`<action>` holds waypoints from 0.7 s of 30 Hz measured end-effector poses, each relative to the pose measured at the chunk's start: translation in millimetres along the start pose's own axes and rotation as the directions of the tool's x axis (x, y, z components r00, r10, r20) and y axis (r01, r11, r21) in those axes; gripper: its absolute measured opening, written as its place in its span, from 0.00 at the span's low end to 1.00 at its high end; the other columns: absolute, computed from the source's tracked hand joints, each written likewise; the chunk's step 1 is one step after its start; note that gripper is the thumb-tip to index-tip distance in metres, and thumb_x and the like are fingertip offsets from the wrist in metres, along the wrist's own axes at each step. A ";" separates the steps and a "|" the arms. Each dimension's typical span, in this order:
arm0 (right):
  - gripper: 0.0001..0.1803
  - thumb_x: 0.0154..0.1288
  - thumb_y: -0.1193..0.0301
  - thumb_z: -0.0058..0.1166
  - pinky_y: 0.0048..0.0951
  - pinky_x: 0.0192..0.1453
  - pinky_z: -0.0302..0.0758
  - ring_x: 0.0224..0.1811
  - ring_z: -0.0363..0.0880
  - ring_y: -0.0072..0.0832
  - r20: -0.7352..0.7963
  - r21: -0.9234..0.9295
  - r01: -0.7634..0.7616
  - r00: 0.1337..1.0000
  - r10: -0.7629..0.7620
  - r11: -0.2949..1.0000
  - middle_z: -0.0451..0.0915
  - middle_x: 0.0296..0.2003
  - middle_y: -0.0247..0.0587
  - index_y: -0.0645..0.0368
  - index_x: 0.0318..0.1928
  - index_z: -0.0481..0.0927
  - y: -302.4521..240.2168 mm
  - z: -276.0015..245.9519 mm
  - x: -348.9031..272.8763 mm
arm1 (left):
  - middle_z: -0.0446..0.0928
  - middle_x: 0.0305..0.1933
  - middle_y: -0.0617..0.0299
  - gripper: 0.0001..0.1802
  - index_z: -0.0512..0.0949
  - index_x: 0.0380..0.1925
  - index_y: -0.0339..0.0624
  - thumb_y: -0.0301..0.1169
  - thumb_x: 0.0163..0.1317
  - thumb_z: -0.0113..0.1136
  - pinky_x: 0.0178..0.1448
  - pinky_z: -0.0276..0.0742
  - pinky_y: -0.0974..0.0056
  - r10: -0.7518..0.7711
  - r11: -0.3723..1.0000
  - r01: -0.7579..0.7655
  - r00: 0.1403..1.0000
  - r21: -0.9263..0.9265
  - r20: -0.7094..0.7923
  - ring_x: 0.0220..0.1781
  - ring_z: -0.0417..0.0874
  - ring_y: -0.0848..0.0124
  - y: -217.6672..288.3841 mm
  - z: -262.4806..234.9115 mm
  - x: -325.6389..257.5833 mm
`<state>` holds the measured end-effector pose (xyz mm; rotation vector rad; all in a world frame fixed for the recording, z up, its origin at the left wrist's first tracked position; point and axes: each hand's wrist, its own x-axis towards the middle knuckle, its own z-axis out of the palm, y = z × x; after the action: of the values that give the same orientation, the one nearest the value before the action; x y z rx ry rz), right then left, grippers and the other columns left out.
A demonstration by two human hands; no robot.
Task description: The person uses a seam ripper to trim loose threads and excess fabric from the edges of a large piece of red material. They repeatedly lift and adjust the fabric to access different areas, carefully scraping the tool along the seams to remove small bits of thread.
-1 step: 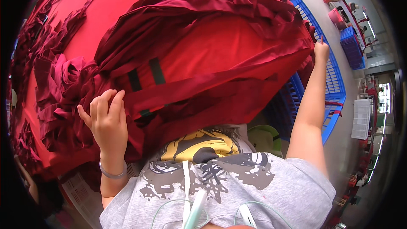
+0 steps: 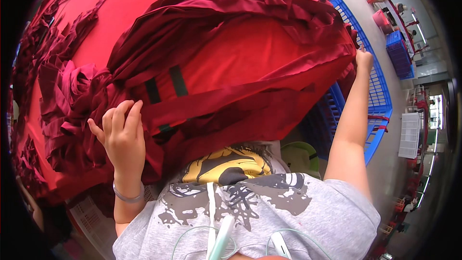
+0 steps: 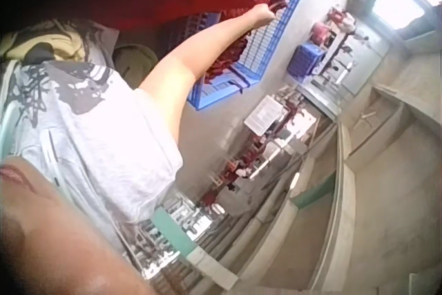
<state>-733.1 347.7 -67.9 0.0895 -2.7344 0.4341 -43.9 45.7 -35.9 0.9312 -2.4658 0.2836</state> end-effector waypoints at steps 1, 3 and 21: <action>0.26 0.59 0.50 0.61 0.31 0.23 0.69 0.23 0.76 0.29 0.021 -0.009 -0.004 1.000 0.004 1.000 0.76 0.22 0.40 0.64 0.41 0.81 3.7 7.0 1.5 | 0.76 0.49 0.74 0.11 0.83 0.38 0.54 0.26 0.55 0.65 0.75 0.43 0.40 0.005 1.000 -0.005 1.000 0.023 -0.006 0.54 0.75 0.70 0.9 3.7 -1.7; 0.29 0.54 0.49 0.66 0.30 0.19 0.64 0.18 0.71 0.25 0.182 0.181 -0.095 0.981 0.062 0.979 0.74 0.19 0.38 0.68 0.34 0.81 -15.0 22.6 -16.6 | 0.76 0.51 0.74 0.12 0.83 0.38 0.55 0.26 0.53 0.65 0.75 0.41 0.39 -0.018 1.000 0.017 0.999 0.025 0.027 0.55 0.74 0.69 -1.5 0.4 -6.6; 0.14 0.68 0.65 0.55 0.31 0.33 0.86 0.32 0.86 0.35 0.756 0.652 -0.756 0.654 0.033 0.047 0.85 0.34 0.48 0.64 0.45 0.78 14.5 17.6 68.2 | 0.79 0.39 0.77 0.07 0.85 0.30 0.55 0.28 0.53 0.60 0.74 0.28 0.30 0.044 0.998 -0.042 0.998 -0.038 0.053 0.54 0.73 0.70 5.6 7.1 -7.2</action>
<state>-804.3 355.7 -62.5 -0.3991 -2.2507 2.7752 -45.5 51.5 -45.8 0.8826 -2.5337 0.2288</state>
